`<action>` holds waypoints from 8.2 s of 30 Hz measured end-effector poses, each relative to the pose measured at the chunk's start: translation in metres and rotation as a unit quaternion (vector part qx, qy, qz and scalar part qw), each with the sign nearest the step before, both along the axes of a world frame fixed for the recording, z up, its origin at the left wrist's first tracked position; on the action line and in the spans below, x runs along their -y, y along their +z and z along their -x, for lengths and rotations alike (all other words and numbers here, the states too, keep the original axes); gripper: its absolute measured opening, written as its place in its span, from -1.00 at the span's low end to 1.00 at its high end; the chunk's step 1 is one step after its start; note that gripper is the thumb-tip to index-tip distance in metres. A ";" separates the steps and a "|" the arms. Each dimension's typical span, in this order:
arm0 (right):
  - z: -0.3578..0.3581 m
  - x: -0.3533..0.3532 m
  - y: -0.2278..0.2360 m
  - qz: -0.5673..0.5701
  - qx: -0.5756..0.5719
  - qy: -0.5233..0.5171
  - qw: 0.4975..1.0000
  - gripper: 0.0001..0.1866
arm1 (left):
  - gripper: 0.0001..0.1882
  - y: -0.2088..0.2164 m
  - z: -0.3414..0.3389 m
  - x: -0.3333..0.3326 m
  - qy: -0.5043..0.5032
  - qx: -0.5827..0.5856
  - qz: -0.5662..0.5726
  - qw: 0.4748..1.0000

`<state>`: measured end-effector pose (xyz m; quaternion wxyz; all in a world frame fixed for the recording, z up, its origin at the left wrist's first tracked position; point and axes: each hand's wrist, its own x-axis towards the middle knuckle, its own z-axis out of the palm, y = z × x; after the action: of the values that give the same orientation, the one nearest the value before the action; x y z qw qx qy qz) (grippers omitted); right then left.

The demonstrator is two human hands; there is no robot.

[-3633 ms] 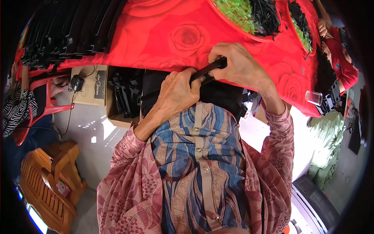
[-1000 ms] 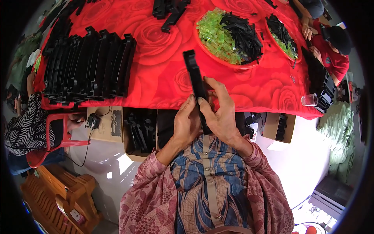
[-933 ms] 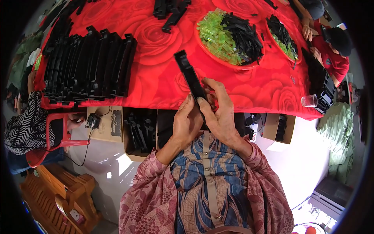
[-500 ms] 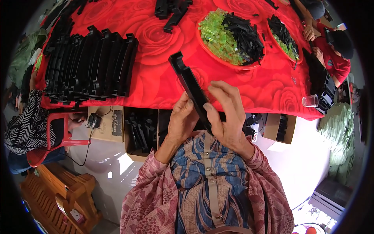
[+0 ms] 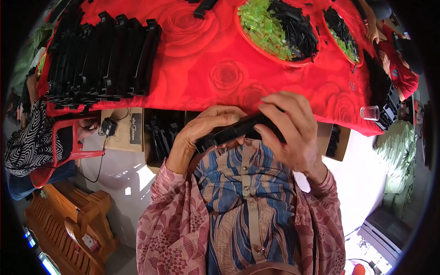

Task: The person assembles plastic cartridge housings by hand, inserting small plastic parts and springs into the housings.

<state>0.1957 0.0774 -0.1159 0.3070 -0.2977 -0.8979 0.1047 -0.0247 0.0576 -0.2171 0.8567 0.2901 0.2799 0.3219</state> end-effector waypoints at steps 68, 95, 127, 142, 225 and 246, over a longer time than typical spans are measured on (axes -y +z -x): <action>-0.011 -0.001 -0.062 0.449 0.021 0.060 0.891 -0.78 | -0.47 -0.016 -0.012 0.034 0.186 0.031 -0.096 0.977; -0.005 0.008 -0.064 0.200 -0.140 0.028 0.969 -0.63 | -0.56 -0.034 -0.020 0.037 0.185 0.003 -0.056 0.981; 0.020 -0.018 -0.044 0.137 0.103 0.272 0.947 -0.50 | -0.50 -0.038 -0.019 0.048 0.163 -0.179 -0.118 0.963; -0.010 0.008 -0.008 0.170 -0.246 -0.020 0.954 -0.54 | -0.57 0.007 -0.015 0.039 0.397 -0.043 -0.223 0.889; 0.024 -0.007 -0.055 0.204 -0.028 -0.176 0.963 -0.65 | -0.66 0.009 -0.056 0.024 0.236 -0.463 -0.311 0.796; 0.038 0.009 -0.070 0.202 -0.042 -0.221 0.953 -0.64 | -0.67 0.001 -0.060 0.026 0.248 -0.495 -0.289 0.781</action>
<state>0.1578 0.0683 -0.1858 0.2934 -0.5402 -0.7557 0.2259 0.0351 0.0313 -0.2158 0.3670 0.5638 0.6218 0.4009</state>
